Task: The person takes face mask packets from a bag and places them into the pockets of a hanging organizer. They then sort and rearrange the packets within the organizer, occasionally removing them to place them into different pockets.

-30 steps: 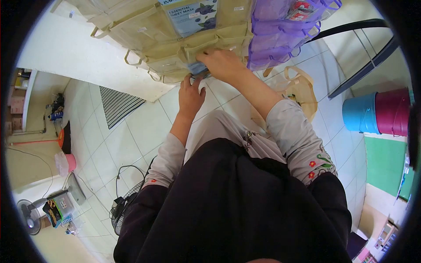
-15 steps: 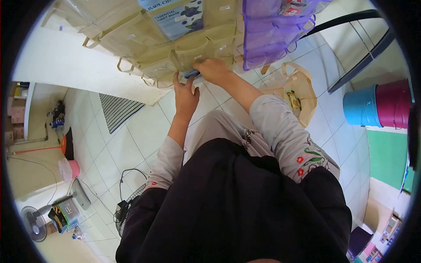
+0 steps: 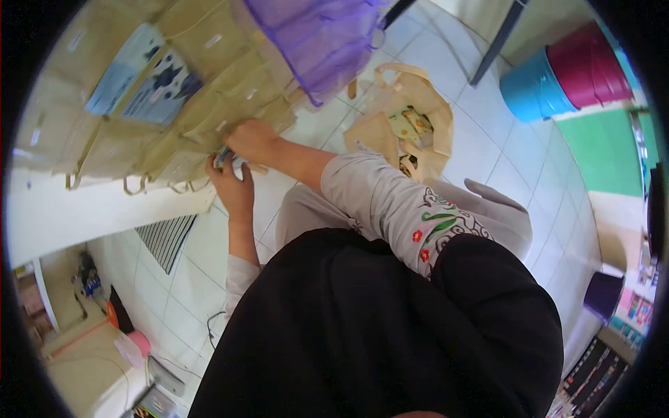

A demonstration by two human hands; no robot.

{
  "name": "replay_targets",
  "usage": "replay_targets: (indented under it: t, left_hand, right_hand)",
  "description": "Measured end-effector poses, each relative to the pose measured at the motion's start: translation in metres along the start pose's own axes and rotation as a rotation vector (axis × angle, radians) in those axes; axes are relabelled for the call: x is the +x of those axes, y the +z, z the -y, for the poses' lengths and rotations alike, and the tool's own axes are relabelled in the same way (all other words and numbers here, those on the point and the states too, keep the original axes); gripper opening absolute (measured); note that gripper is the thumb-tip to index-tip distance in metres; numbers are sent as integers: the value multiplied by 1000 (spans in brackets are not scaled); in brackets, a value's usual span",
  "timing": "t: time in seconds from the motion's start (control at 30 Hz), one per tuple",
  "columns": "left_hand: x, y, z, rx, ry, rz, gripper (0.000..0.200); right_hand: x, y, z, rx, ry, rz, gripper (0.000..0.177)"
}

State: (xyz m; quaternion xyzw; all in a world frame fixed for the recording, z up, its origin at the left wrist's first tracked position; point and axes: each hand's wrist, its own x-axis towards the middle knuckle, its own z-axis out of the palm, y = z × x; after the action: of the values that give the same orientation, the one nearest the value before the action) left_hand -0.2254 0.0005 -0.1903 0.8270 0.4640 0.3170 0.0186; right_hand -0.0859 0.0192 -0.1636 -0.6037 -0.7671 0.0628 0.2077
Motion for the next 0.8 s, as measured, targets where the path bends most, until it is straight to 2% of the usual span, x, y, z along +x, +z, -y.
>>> replay_targets:
  t: [0.17,0.27,0.3,0.33,0.37,0.4,0.43,0.5,0.53,0.6,0.7,0.8]
  left_hand:
    - [6,-4,-1,66,41,73,31]
    - [6,3,4,48,58,27,32]
    - [7,2,-6,-37,49,-42,33]
    - [9,1,-22,-122,39,-110,34]
    - [9,2,-37,-204,29,-177,35]
    - [7,8,-51,-209,136,-141,40]
    - [5,18,-68,-249,223,-38,39]
    - [-2,43,-120,-649,331,210,39]
    - [0,53,-147,-725,495,398,36]
    - [-9,74,-195,-745,750,576,39]
    - [-24,108,-219,-567,841,703,39]
    - [-16,115,-209,-96,737,858,32]
  right_hand:
    - [-25,16,-6,205,-203,-421,16]
    - [-71,-46,-31,307,-164,-472,16]
    - [-89,-40,-62,149,-161,-869,22]
    - [-110,-53,-93,86,-23,-953,17]
    - [-138,-60,-129,137,211,-972,16]
    - [-165,-63,-160,108,468,-1073,16]
    - [-196,-58,-196,19,664,-1041,15]
    - [-246,-41,-239,166,988,-743,14]
    - [-269,-24,-257,200,993,-615,17]
    - [-308,12,-284,268,997,-353,26]
    - [-338,35,-292,168,1240,-169,57]
    - [-346,41,-295,-27,1286,-17,89]
